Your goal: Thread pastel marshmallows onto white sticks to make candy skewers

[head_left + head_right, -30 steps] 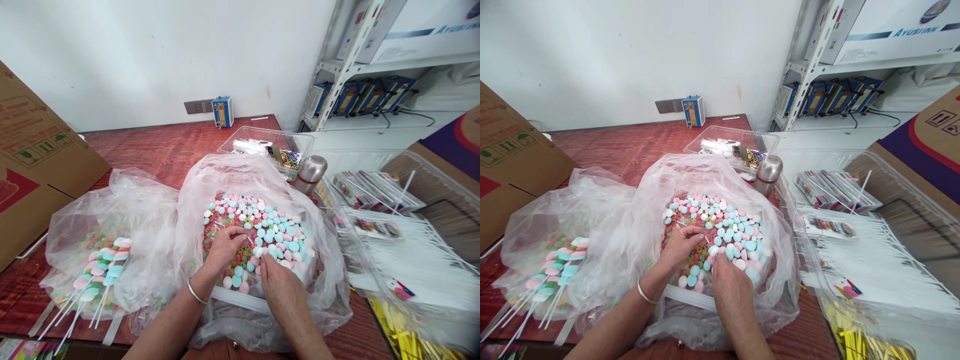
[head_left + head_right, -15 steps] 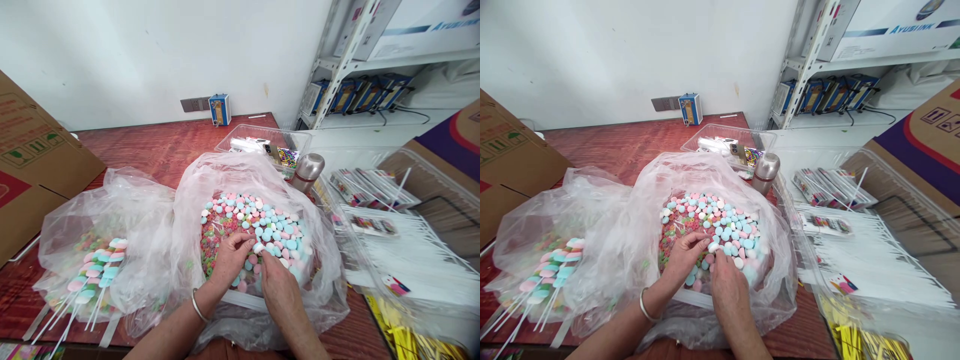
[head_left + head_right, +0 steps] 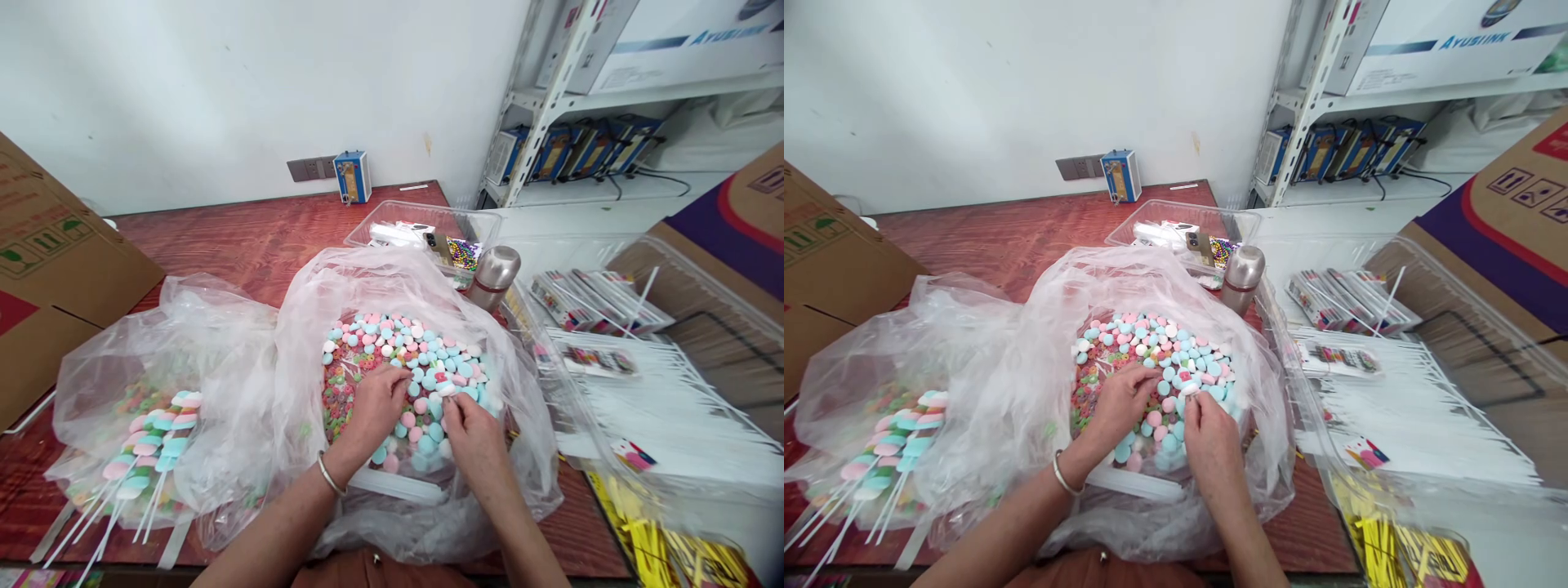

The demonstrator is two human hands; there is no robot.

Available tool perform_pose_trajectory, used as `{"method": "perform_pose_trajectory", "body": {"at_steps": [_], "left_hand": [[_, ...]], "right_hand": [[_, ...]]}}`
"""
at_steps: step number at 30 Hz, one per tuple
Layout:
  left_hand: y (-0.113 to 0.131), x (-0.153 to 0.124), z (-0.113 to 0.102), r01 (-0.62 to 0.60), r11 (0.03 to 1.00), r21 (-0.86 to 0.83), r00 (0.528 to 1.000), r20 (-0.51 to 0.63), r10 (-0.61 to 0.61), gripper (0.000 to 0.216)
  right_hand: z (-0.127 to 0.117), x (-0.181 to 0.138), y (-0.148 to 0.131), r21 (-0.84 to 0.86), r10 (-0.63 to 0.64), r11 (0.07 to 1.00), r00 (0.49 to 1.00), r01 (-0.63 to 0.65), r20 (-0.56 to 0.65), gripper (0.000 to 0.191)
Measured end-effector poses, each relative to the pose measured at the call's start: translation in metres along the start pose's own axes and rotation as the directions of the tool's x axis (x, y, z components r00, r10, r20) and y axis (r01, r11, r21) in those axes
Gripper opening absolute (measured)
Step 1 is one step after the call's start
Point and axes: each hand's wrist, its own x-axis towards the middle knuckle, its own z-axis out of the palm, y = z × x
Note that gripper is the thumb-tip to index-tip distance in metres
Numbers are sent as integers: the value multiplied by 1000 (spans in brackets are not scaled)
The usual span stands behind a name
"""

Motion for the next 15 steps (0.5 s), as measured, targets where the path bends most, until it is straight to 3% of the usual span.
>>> {"method": "perform_pose_trajectory", "body": {"at_steps": [2,5,10,15], "left_hand": [[-5,6,5,-61,982,181,997,67,50,13],[-9,6,14,-107,963,248,991,103,84,9],[-9,-5,12,-113,980,162,993,57,104,15],[-21,-8,0,124,982,-145,988,-70,-136,17]], "right_hand": [[-4,4,4,-48,-13,999,1000,13,-4,28],[-4,11,-2,-157,-57,986,998,59,14,22],[11,33,-25,-282,-72,956,996,86,60,18],[26,51,-30,-268,-69,960,996,80,49,11]]}}
